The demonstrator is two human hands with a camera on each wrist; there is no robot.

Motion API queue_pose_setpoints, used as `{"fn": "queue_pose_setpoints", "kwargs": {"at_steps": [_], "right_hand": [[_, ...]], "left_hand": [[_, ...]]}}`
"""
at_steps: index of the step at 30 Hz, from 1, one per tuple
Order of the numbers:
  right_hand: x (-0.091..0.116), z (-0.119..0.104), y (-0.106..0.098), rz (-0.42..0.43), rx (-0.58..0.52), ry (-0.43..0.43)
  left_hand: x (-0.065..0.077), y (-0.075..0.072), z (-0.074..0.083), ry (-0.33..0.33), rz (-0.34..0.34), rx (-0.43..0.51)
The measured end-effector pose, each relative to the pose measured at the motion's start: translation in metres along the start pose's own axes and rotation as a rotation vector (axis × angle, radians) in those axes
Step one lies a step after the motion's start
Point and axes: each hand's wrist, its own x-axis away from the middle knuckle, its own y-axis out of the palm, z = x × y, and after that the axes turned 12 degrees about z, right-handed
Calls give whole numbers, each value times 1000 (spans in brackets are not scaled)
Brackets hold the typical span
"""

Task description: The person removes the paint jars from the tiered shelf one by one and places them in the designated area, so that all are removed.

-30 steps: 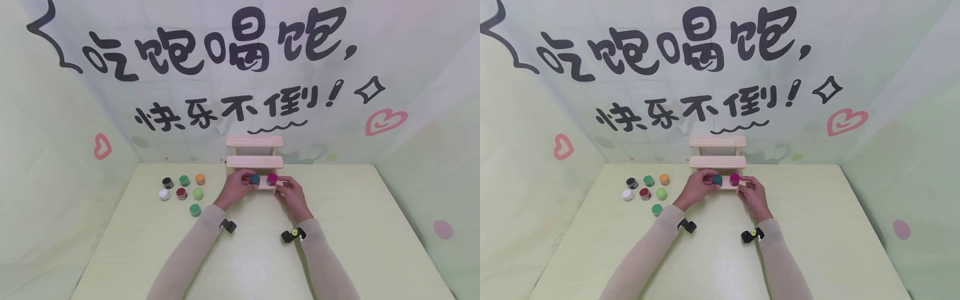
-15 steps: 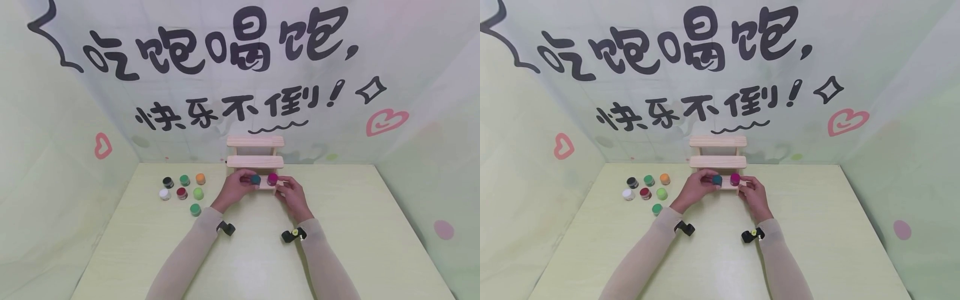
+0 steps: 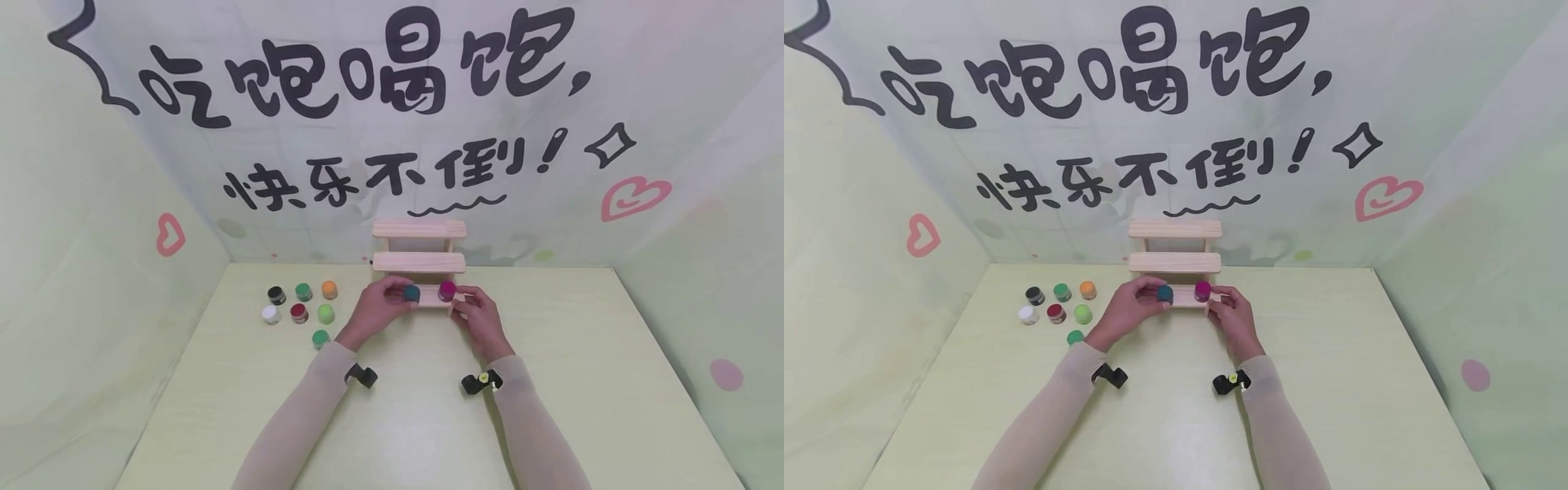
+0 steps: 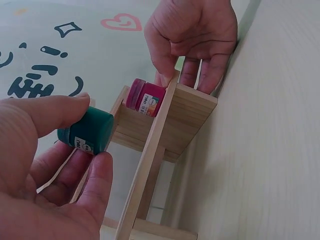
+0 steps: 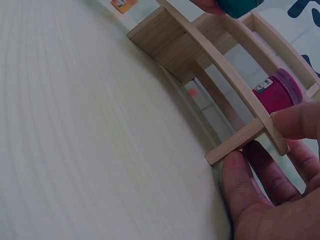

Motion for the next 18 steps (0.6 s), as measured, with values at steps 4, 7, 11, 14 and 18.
{"fn": "queue_pose_setpoints", "kwargs": {"at_steps": [4,7,11,14,18], "right_hand": [[-1,0,-1,3,2,4],[-1,-1,-1,7,9,5],[-1,-1,0,7,10,5],[-1,0,0,9,11,10],[-1,1,0,11,18,16]], "left_hand": [[3,-4,-1,-1,-5,15],[5,-8,-3,2,-8,34],[8,-14,-3,3,-10,32],[11,-18,-2,1,-7,17],[14,-24,-3,-6,-2,2]]}}
